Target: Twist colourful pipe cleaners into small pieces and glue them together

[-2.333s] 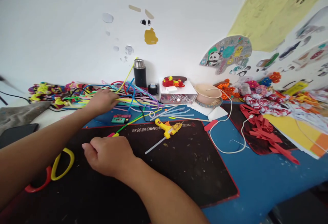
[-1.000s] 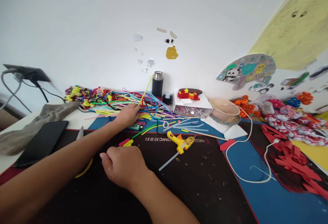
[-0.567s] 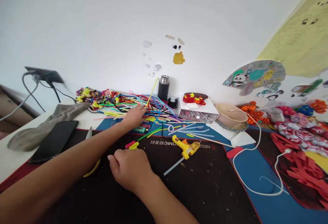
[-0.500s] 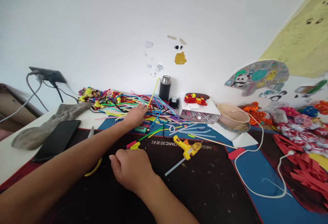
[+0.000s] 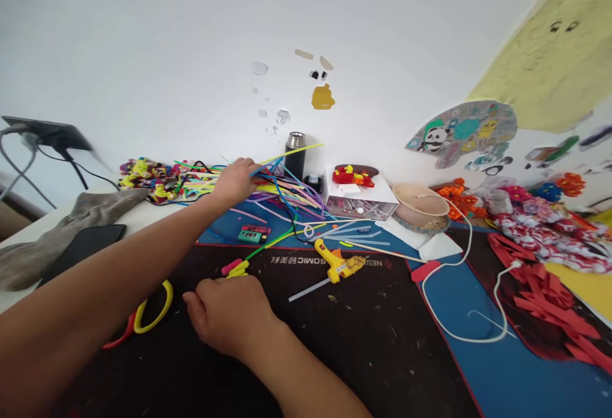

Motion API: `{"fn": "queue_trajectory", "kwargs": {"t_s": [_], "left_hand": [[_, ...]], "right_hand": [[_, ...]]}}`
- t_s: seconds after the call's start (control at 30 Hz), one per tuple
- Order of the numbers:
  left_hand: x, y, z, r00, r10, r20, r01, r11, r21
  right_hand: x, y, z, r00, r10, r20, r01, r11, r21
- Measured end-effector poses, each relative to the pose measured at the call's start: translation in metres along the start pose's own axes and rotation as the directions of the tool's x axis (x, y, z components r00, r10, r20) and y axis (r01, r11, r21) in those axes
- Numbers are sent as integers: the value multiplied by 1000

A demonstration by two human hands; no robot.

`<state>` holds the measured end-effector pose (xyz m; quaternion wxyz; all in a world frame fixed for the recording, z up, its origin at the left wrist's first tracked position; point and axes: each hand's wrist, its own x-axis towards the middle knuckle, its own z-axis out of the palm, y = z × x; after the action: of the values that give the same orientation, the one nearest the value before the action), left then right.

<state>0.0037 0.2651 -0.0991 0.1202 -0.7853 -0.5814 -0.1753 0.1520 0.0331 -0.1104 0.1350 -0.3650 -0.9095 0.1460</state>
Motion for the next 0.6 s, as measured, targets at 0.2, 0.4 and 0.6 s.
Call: {"fn": "queue_trajectory", "kwargs": {"t_s": [0.2, 0.4, 0.6], "left_hand": [[-1, -6, 3, 991, -135, 2, 135, 991, 24], [3, -11, 16, 972, -200, 124, 207, 978, -41], [-10, -11, 19, 985, -59, 163, 85, 984, -159]], "right_hand": [[0, -2, -3, 1000, 6, 30, -5, 1000, -12], [0, -4, -5, 998, -17, 53, 18, 1000, -24], [1, -4, -4, 998, -42, 44, 43, 999, -23]]}}
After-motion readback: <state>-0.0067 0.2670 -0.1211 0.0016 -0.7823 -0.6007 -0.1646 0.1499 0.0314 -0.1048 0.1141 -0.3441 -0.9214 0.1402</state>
